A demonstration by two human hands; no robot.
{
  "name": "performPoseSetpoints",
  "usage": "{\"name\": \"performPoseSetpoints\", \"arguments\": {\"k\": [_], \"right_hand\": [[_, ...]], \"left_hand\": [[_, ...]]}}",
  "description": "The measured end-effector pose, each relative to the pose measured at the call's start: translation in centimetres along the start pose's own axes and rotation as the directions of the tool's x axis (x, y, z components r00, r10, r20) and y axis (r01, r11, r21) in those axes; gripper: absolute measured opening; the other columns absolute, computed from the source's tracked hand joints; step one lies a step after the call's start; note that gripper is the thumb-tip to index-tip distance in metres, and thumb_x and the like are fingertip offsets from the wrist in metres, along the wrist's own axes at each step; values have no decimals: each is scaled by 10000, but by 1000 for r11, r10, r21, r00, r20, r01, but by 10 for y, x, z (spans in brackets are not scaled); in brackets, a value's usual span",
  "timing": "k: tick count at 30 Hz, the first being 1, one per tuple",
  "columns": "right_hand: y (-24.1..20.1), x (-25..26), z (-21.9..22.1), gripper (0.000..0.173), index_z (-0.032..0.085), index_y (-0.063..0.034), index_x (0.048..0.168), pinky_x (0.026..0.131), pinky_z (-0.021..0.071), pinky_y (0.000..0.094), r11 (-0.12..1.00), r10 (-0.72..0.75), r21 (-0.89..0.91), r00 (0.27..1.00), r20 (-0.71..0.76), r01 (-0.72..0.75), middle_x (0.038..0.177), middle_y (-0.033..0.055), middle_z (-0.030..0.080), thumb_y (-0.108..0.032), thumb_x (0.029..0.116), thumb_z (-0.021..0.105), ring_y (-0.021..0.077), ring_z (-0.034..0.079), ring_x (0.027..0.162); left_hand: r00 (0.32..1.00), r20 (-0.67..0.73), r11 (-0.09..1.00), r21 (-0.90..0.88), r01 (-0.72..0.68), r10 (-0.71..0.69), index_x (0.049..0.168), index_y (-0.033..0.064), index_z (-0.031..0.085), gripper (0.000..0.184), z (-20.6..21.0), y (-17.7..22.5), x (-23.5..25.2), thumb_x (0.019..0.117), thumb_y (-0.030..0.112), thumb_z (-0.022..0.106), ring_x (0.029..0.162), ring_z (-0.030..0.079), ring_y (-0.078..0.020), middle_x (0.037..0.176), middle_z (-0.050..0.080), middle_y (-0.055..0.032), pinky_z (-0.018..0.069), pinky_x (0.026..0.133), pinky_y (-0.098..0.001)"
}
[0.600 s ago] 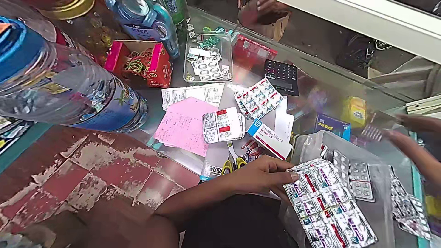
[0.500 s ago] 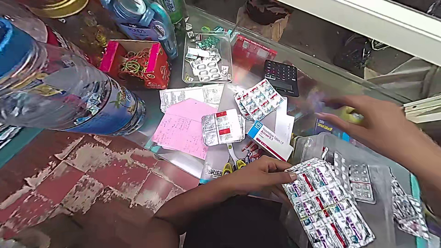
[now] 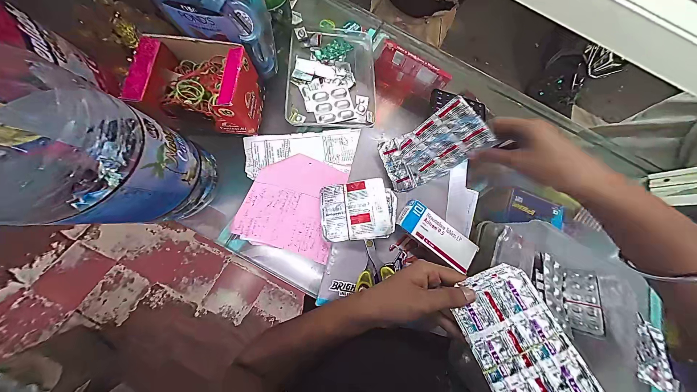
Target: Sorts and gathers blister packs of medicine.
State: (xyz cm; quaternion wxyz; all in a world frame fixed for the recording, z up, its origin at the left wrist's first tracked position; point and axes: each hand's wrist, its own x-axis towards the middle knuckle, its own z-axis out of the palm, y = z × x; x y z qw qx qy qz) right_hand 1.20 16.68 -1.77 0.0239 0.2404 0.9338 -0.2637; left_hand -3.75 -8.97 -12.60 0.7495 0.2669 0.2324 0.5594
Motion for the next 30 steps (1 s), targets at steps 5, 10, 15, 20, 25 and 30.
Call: {"name": "performPoseSetpoints", "arguments": {"k": [5, 10, 15, 20, 25, 30], "right_hand": [[20, -19, -31, 179, 632, -198, 1009, 721, 574, 158, 877, 115, 480, 962, -249, 19, 859, -122, 689, -55, 911, 676, -29, 660, 766], [38, -15, -43, 173, 670, -205, 1117, 716, 605, 161, 879, -18, 447, 950, -312, 163, 910, -141, 717, -167, 952, 707, -30, 695, 792], [15, 2, -37, 140, 680, -147, 1101, 647, 542, 100, 964, -116, 214, 972, -202, 160, 823, -147, 674, -171, 963, 668, -90, 626, 699], [-9, 37, -15, 185, 716, -36, 1100, 702, 533, 306, 924, -355, -140, 935, 24, 355, 845, 39, 685, -163, 989, 639, 74, 621, 730], [-29, 65, 13, 210, 722, -25, 1149, 840, 545, 540, 825, -458, -283, 872, 172, 489, 1020, 182, 702, -148, 986, 673, 342, 687, 926], [-59, 44, 47, 625, 619, -29, 1352, 935, 500, 615, 787, -532, -241, 823, 200, 568, 1273, 229, 636, -403, 876, 776, 442, 608, 1168]], "left_hand": [[1000, -6, 1000, -10, 17, -17, 1191, 31, 641, 237, 1, 0, 1, 1071, 101, 449, 897, 724, -85, 1032, 720, 16, 629, 796, -314], [1000, 21, 1000, 12, -3, 3, 1173, 23, 641, 236, -2, -3, 3, 1075, 105, 443, 877, 716, -68, 1007, 711, 19, 623, 775, -292], [1000, 19, 1000, 2, -5, 5, 1173, 24, 641, 238, -2, -3, 2, 1073, 103, 440, 884, 721, -75, 1007, 716, 19, 626, 779, -300], [1000, 11, 1000, -15, -26, 26, 1141, 31, 639, 225, -1, -2, 1, 1074, 95, 434, 868, 716, -57, 982, 712, 36, 620, 772, -280], [999, 11, 998, -17, -53, 53, 1141, 4, 638, 229, -1, -4, 2, 1069, 87, 437, 859, 719, -69, 975, 713, 18, 622, 765, -292], [998, 3, 998, 12, -61, 61, 1155, -35, 631, 236, 0, -1, 1, 1068, 77, 442, 847, 711, -77, 967, 705, -12, 617, 765, -294]]}}
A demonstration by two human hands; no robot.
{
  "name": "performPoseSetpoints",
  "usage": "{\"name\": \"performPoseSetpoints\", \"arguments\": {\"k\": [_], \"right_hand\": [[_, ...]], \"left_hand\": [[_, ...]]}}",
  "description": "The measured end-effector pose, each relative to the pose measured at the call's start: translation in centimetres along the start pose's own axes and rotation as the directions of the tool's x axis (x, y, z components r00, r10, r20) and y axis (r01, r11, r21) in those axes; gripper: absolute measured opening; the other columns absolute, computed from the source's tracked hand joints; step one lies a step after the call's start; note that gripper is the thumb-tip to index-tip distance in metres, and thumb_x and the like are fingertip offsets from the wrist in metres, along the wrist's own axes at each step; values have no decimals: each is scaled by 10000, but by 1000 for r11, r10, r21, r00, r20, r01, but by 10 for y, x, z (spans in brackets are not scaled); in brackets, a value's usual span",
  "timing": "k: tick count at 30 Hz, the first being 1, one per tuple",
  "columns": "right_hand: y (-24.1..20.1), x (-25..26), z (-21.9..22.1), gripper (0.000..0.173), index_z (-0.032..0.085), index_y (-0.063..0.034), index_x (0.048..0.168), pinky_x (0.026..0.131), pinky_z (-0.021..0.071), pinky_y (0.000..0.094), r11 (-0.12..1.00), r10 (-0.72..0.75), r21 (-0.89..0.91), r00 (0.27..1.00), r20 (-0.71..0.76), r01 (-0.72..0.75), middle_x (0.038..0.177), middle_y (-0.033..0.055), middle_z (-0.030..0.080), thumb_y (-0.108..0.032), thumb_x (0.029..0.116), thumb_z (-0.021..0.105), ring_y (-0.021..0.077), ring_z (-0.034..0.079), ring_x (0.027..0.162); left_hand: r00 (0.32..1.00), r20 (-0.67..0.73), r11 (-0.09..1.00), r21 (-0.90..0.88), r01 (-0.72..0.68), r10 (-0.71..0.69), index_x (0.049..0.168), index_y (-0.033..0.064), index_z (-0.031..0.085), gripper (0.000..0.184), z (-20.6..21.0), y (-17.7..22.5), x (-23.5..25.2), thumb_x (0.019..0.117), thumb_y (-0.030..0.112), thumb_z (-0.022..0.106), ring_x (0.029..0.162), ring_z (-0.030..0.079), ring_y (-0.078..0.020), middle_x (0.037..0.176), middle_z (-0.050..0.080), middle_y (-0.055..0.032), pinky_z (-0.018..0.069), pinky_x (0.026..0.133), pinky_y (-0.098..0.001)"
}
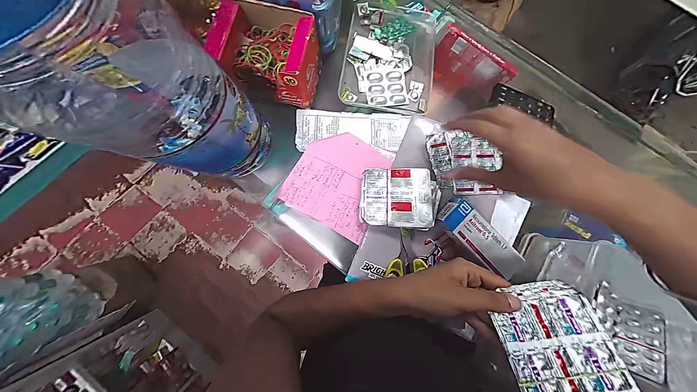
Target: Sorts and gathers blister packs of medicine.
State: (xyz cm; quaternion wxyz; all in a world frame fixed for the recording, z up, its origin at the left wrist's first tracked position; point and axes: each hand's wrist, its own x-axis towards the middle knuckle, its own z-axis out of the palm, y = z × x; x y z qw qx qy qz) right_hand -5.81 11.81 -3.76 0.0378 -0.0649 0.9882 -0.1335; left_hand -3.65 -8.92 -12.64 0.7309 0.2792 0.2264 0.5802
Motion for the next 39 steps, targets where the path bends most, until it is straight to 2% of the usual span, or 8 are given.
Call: {"name": "performPoseSetpoints", "arguments": {"k": [4, 7, 11, 17, 26, 31, 35, 39], "right_hand": [[-37, 3, 40, 978, 481, -73, 1507, 984, 472, 609, 993, -115, -4, 990, 83, 116, 1417, 228, 561, -670, 771, 722, 420, 571, 1265], [-48, 8, 47, 1023, 406, -96, 1561, 1036, 428, 620, 995, -90, -29, 977, 195, 97, 1413, 210, 568, -576, 753, 810, 398, 570, 1276], [-37, 12, 34, 965, 464, -94, 1519, 934, 488, 609, 986, -107, 132, 993, 54, 100, 1288, 181, 635, -471, 705, 818, 374, 626, 1153], [-8, 16, 1, 915, 395, -138, 1554, 1054, 508, 346, 881, 210, 432, 978, 6, -192, 1386, 70, 618, -495, 802, 773, 129, 614, 1234], [-25, 3, 38, 865, 519, -76, 1474, 1031, 408, 665, 995, 71, 73, 997, -42, -68, 1489, 260, 478, -466, 760, 813, 486, 471, 1338], [-42, -3, 46, 376, 736, -106, 1026, 782, 462, 492, 894, -401, -200, 915, 38, 401, 997, 109, 674, -403, 797, 753, 315, 639, 946], [-44, -9, 56, 248, 719, -34, 1004, 681, 460, 426, 844, -427, -304, 896, 119, 443, 866, 101, 652, -242, 878, 670, 286, 639, 819], [-46, -14, 42, 215, 745, -11, 973, 671, 570, 372, 963, -269, -74, 941, -204, 259, 870, 122, 721, -170, 879, 634, 248, 707, 792]], "left_hand": [[996, -38, 996, 32, 79, -78, 1254, -73, 587, 278, 7, 8, -3, 1071, 88, 452, 866, 702, -65, 1034, 696, -40, 609, 776, -274], [991, -56, 991, 39, 127, -125, 1272, -64, 575, 286, 9, 8, -3, 1076, 105, 455, 857, 694, -53, 1034, 690, -34, 600, 772, -262], [994, -34, 995, 12, 101, -101, 1188, -38, 612, 240, 5, 3, -1, 1075, 97, 449, 836, 704, -55, 969, 701, -4, 611, 766, -269], [999, -4, 999, 15, 44, -44, 1156, -35, 622, 234, 4, -1, 1, 1072, 75, 434, 815, 705, -63, 943, 699, -3, 614, 741, -278], [998, -22, 998, 21, 65, -64, 1161, -35, 621, 236, 4, 1, 1, 1070, 76, 433, 829, 714, -73, 957, 707, -9, 619, 755, -286], [973, -110, 978, 22, 206, -203, 1250, -41, 590, 278, 10, 9, -2, 1082, 141, 463, 853, 708, -55, 1000, 713, -18, 601, 801, -265], [977, -92, 981, 14, 193, -191, 1287, -32, 574, 290, 10, 9, -2, 1083, 136, 456, 860, 708, -56, 1020, 711, -12, 603, 800, -263], [992, -62, 994, -10, 113, -113, 1205, 20, 610, 234, 7, 3, -2, 1073, 109, 439, 829, 704, -40, 974, 708, 33, 603, 753, -245]]}}
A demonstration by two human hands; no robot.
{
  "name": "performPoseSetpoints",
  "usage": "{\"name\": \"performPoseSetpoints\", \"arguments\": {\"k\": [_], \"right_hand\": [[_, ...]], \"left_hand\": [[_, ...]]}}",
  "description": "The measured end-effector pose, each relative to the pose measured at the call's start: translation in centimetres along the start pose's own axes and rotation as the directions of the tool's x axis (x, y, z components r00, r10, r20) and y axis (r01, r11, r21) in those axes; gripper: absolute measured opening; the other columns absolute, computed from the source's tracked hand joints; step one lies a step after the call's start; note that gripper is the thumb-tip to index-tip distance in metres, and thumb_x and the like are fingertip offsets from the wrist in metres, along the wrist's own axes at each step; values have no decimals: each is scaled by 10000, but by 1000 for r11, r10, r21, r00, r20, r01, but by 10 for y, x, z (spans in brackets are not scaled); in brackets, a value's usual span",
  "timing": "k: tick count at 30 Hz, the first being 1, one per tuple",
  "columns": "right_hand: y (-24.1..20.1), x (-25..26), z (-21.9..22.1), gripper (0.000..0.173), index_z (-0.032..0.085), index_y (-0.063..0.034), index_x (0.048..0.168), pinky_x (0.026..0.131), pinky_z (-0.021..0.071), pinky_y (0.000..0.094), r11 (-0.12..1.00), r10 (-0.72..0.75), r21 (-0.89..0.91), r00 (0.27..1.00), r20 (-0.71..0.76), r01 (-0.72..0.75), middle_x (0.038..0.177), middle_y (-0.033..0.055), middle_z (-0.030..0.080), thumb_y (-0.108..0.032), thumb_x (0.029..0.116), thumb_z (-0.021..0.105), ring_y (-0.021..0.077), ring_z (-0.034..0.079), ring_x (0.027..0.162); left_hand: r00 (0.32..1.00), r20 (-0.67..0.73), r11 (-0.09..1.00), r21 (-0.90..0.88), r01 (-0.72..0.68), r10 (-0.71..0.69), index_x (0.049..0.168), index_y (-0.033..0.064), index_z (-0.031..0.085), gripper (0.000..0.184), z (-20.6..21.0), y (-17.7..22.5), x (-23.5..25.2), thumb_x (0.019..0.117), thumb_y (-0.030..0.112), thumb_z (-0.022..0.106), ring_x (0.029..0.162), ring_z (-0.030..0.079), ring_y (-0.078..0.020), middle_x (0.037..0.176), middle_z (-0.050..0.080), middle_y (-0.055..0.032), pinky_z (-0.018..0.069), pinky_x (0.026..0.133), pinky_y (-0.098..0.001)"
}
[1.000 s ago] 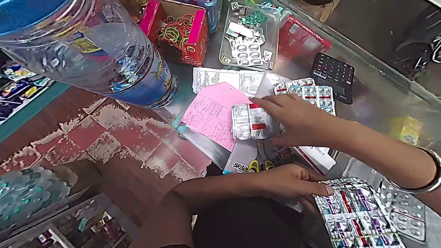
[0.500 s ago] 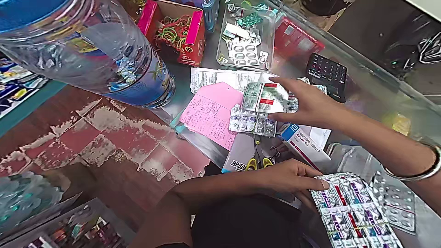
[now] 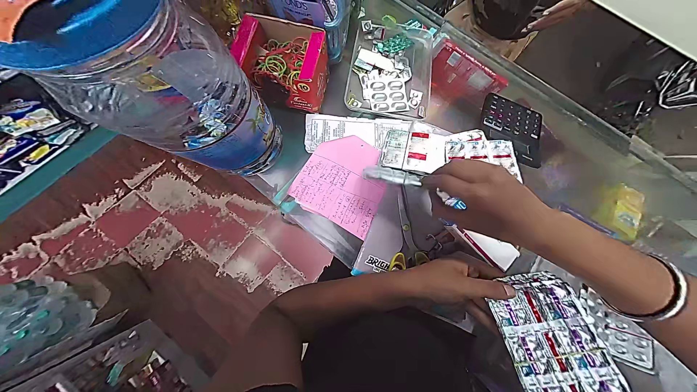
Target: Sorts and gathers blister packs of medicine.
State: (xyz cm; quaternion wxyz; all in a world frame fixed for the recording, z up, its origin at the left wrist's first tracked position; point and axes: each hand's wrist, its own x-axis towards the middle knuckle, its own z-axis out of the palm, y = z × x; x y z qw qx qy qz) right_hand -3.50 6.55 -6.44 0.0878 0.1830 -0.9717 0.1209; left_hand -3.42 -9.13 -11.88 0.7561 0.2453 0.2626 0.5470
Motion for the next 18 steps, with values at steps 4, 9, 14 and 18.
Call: {"name": "performPoseSetpoints", "arguments": {"k": [4, 9, 14, 18], "right_hand": [[2, 2, -24, 229, 746, -46, 1106, 664, 575, 188, 829, 456, 356, 890, 18, -432, 885, 8, 713, -143, 988, 576, 19, 660, 717], [8, -4, -26, 200, 713, -59, 1144, 615, 575, 190, 573, 596, 571, 777, 203, -588, 823, -36, 716, -126, 1044, 553, 7, 651, 637], [8, -7, -25, 193, 715, -73, 1126, 617, 558, 169, 587, 587, 555, 782, 209, -589, 811, -48, 706, -126, 1047, 547, -7, 638, 643], [8, -11, -20, 192, 713, -69, 1115, 638, 562, 171, 588, 577, 572, 792, 198, -571, 826, -48, 712, -139, 1037, 552, -19, 648, 669]], "left_hand": [[999, 17, 1000, 3, -31, 31, 1196, 2, 615, 236, -1, -3, 2, 1075, 102, 439, 827, 716, -63, 968, 715, 14, 616, 757, -269], [999, 29, 999, -7, -36, 36, 1159, 3, 629, 237, -2, -3, 4, 1076, 87, 423, 818, 722, -62, 950, 725, 16, 618, 752, -269], [998, 39, 999, -14, -49, 50, 1135, 18, 636, 233, -2, -4, 4, 1076, 88, 422, 824, 728, -68, 947, 731, 18, 622, 759, -280], [999, 29, 999, -13, -39, 40, 1164, 13, 633, 236, -2, -5, 4, 1073, 87, 428, 818, 726, -64, 952, 730, 23, 622, 760, -277]]}}
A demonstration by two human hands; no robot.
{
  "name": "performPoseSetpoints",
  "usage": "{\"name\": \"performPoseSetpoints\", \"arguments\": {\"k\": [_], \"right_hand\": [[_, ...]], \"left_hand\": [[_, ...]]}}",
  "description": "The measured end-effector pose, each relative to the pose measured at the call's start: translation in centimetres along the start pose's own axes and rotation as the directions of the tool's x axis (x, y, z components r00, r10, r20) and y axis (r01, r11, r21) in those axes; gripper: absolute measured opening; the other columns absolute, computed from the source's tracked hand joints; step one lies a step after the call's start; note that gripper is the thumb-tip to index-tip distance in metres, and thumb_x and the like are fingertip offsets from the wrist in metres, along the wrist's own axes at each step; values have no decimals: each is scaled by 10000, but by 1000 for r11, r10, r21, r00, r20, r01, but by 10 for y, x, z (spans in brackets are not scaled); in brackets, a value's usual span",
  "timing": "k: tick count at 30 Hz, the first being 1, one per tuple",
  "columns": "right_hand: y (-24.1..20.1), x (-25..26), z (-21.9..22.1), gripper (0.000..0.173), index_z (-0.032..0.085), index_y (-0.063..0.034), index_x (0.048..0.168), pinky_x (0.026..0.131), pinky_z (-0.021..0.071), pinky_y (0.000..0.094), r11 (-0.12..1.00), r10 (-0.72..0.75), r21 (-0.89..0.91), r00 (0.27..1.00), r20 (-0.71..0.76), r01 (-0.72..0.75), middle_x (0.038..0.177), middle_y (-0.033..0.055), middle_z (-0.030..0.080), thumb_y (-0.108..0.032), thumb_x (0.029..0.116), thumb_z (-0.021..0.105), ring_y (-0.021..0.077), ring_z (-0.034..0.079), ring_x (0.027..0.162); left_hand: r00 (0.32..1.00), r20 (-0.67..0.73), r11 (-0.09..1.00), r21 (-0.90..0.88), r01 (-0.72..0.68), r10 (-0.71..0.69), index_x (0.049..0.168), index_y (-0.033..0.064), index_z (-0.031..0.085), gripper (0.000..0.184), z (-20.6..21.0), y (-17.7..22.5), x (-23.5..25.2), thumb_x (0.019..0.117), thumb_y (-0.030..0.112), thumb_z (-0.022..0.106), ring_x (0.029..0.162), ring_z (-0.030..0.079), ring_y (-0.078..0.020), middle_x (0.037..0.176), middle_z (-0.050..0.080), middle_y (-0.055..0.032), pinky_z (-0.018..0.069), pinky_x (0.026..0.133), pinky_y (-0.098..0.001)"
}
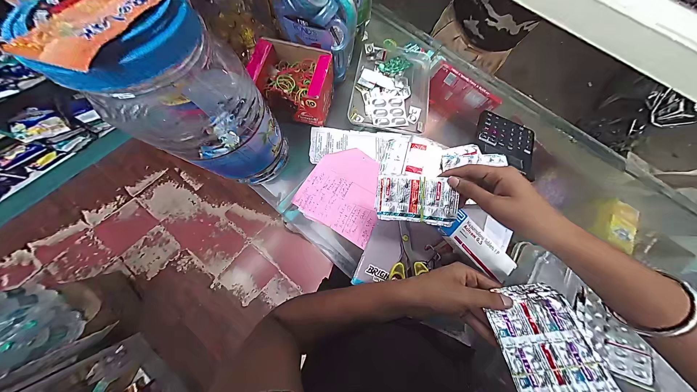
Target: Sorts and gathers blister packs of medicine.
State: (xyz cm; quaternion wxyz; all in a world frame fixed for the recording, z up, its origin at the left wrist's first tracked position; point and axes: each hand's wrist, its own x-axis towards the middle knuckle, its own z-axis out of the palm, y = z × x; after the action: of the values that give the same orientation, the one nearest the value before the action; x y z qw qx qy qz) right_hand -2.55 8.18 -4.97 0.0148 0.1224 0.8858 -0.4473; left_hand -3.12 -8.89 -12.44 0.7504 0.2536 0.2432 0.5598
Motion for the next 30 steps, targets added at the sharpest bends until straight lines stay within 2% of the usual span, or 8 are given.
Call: {"name": "performPoseSetpoints", "arguments": {"k": [4, 7, 13, 17, 22, 25, 28, 30], "right_hand": [[8, -1, 11, 274, 695, 16, 1178, 732, 549, 192, 1000, 5, 5, 995, 103, -5, 940, 51, 710, -148, 1056, 512, 1, 639, 760], [11, -5, 11, 314, 663, 42, 1262, 844, 571, 323, 1000, 4, -20, 983, 185, 0, 1120, 177, 712, -145, 1041, 541, 163, 701, 913], [-9, -59, -24, 387, 669, 1, 1276, 928, 566, 350, 957, -148, -258, 988, -38, 133, 1249, 197, 672, -297, 1047, 577, 241, 685, 1084], [-19, -128, -44, 491, 670, -58, 1317, 973, 543, 429, 910, -87, -414, 980, -178, 5, 1271, 165, 680, -437, 1017, 581, 269, 669, 1142], [-14, -199, -27, 653, 522, -83, 1492, 915, 565, 469, 922, 129, -321, 954, -272, -217, 1275, 189, 662, -432, 960, 667, 311, 683, 1083], [3, -224, -4, 599, 533, -97, 1484, 792, 608, 366, 962, 80, -200, 893, -442, -186, 1213, 126, 711, -312, 947, 688, 208, 727, 942], [8, -245, 9, 586, 514, -124, 1481, 556, 606, 266, 985, 168, 128, 835, -525, -118, 885, 20, 717, -198, 937, 717, 92, 689, 649], [3, -258, 16, 552, 523, -107, 1445, 567, 544, 210, 973, 202, 211, 795, -571, -96, 791, -36, 684, -169, 933, 719, 30, 621, 608]], "left_hand": [[1000, -2, 999, 36, -15, 15, 1177, 24, 637, 242, -3, -4, 0, 1068, 103, 436, 824, 729, -69, 958, 737, 26, 624, 780, -288], [998, -55, 994, 106, -16, 22, 1152, 44, 660, 241, -4, -6, 1, 1058, 154, 468, 818, 723, -64, 944, 743, 38, 618, 770, -285], [985, -155, 997, -17, -73, 69, 1117, 78, 683, 216, -8, -8, 5, 1030, 125, 491, 806, 746, -119, 948, 769, -16, 625, 750, -308], [964, -240, 991, -53, -126, 110, 1139, 54, 632, 237, 2, 2, 6, 1055, 120, 421, 835, 758, -166, 965, 770, -56, 629, 783, -343], [926, -327, 974, -61, -218, 187, 1151, 5, 641, 258, 16, 11, 8, 1060, 123, 431, 865, 767, -225, 994, 769, -126, 636, 809, -389], [927, -319, 970, -77, -230, 195, 1182, 8, 648, 329, 24, 10, 9, 1087, 183, 386, 906, 768, -245, 1026, 768, -148, 629, 849, -402], [945, -290, 978, -88, -187, 155, 1259, 4, 568, 443, 37, 8, 9, 1125, 252, 226, 967, 758, -250, 1087, 756, -152, 619, 883, -402], [958, -251, 981, -100, -165, 135, 1261, 18, 572, 439, 43, 6, 9, 1121, 250, 227, 974, 757, -248, 1098, 754, -145, 621, 876, -403]]}}
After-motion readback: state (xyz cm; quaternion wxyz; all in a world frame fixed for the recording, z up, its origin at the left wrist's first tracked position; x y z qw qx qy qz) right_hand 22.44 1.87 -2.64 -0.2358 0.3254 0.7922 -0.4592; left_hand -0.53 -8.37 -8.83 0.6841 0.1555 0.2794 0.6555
